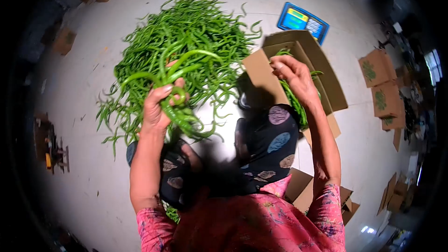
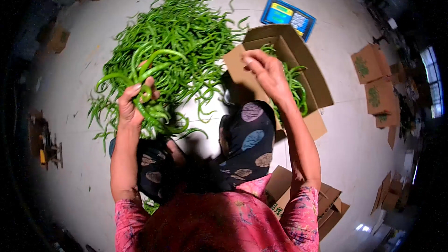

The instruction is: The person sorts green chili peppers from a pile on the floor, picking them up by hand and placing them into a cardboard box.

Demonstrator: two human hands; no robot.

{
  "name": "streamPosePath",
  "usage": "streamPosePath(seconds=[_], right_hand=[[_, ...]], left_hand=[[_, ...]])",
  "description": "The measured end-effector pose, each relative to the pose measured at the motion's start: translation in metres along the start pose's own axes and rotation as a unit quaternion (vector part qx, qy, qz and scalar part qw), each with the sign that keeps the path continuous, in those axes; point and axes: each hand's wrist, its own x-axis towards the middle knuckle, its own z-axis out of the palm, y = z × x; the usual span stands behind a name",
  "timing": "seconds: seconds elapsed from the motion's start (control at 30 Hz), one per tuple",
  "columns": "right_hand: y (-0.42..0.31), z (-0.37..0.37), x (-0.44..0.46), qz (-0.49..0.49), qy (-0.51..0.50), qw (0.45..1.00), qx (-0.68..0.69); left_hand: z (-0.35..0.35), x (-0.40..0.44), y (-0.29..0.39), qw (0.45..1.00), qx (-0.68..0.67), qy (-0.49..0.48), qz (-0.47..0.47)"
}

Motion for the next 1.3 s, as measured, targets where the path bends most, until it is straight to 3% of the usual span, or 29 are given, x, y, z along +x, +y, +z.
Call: streamPosePath(seconds=[0.13, 0.2, 0.3, 0.4, 0.57, 0.67, 0.83, 0.93, 1.13, 1.3], right_hand=[[-0.047, 0.074, -0.027, -0.144, -0.107, 0.983, -0.045], [-0.051, 0.101, -0.03, -0.163, -0.141, 0.976, -0.04], [-0.05, 0.125, -0.03, -0.109, -0.174, 0.979, -0.019], [-0.05, 0.144, -0.033, -0.056, -0.089, 0.989, 0.108], [-0.054, 0.165, -0.027, -0.315, -0.008, 0.949, 0.02], [-0.053, 0.166, -0.021, -0.314, 0.023, 0.949, -0.004], [-0.042, 0.158, -0.029, -0.072, -0.038, 0.989, 0.127], [-0.039, 0.151, -0.03, -0.007, -0.067, 0.97, 0.235], [-0.034, 0.122, -0.04, 0.01, -0.05, 0.96, 0.277], [-0.025, 0.051, -0.057, 0.006, 0.099, 0.969, 0.226]], left_hand=[[-0.003, 0.002, 0.001, 0.999, -0.002, -0.037, 0.006], [-0.003, 0.001, 0.002, 0.999, -0.002, -0.028, 0.016], [-0.001, -0.001, 0.003, 0.999, 0.029, -0.029, 0.026], [0.002, -0.004, 0.004, 0.998, 0.055, -0.013, 0.036], [0.002, -0.007, -0.001, 0.998, 0.064, -0.019, -0.011], [0.006, -0.006, -0.004, 0.998, 0.067, 0.006, -0.012], [-0.008, -0.005, -0.005, 0.995, 0.078, 0.053, -0.01], [-0.009, -0.005, -0.004, 0.996, 0.063, 0.064, -0.02], [-0.006, -0.006, -0.003, 0.996, 0.057, 0.065, 0.004], [-0.005, -0.006, -0.006, 0.995, 0.061, 0.083, 0.007]])
